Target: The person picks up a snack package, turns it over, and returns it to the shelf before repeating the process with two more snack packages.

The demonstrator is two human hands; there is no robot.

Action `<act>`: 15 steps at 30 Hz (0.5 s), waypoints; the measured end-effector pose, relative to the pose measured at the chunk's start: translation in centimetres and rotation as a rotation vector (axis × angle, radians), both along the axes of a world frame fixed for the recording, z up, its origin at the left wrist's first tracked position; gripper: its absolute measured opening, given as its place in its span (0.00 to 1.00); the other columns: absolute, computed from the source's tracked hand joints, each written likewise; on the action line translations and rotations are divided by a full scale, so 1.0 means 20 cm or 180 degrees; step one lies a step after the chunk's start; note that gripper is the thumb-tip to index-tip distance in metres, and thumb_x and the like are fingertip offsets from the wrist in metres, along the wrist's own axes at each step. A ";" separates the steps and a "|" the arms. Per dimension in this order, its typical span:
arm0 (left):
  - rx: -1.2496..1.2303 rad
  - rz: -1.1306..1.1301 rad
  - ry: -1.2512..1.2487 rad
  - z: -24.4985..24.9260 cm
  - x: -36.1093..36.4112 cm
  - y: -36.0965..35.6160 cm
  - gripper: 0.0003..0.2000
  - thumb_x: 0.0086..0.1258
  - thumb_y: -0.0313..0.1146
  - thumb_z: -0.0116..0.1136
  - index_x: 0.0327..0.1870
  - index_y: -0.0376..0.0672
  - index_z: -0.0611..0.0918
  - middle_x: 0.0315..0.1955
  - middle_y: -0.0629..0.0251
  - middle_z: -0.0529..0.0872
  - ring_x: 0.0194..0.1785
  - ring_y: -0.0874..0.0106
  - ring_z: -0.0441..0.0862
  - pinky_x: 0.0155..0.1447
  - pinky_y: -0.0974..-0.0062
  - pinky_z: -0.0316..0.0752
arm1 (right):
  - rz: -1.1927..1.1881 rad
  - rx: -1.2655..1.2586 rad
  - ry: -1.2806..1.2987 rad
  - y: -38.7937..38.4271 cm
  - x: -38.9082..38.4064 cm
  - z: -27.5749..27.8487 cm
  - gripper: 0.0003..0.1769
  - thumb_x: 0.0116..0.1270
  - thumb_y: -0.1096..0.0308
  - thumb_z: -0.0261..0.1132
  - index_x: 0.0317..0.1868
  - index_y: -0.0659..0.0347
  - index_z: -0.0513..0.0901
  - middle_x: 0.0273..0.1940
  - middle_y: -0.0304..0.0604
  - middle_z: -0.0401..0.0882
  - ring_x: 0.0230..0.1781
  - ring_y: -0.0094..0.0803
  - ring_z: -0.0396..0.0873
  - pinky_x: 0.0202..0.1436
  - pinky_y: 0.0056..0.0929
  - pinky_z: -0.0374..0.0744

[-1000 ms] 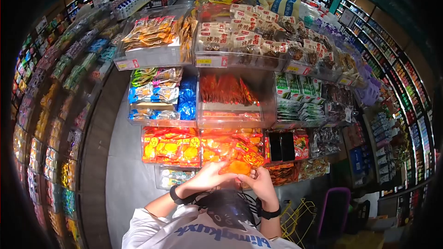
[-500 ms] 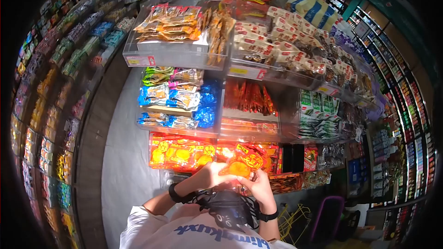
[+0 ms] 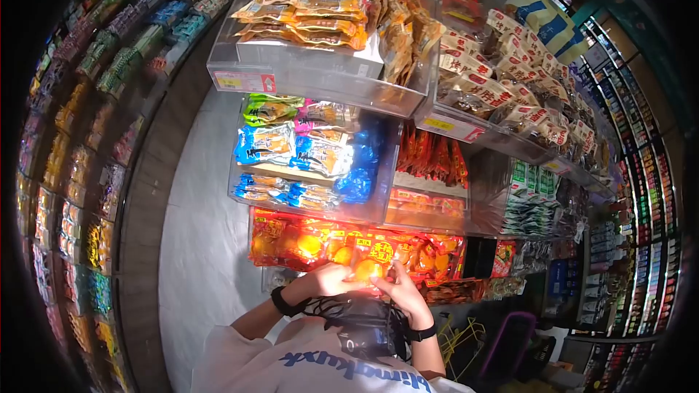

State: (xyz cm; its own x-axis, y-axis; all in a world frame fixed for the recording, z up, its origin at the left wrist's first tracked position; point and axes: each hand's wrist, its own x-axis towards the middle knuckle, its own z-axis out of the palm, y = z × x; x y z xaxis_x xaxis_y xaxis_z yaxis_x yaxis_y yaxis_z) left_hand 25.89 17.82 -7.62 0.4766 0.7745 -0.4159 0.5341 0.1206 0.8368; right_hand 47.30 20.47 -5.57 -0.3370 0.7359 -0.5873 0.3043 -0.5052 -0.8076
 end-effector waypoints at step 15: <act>0.1224 0.0914 0.0221 -0.24 -0.15 -0.05 0.24 0.64 0.50 0.60 0.27 0.30 0.79 0.24 0.45 0.81 0.28 0.55 0.81 0.33 0.62 0.74 | 0.0925 0.0410 -0.0191 0.14 -0.22 -0.10 0.30 0.64 0.59 0.65 0.60 0.71 0.70 0.58 0.56 0.74 0.61 0.40 0.71 0.63 0.35 0.69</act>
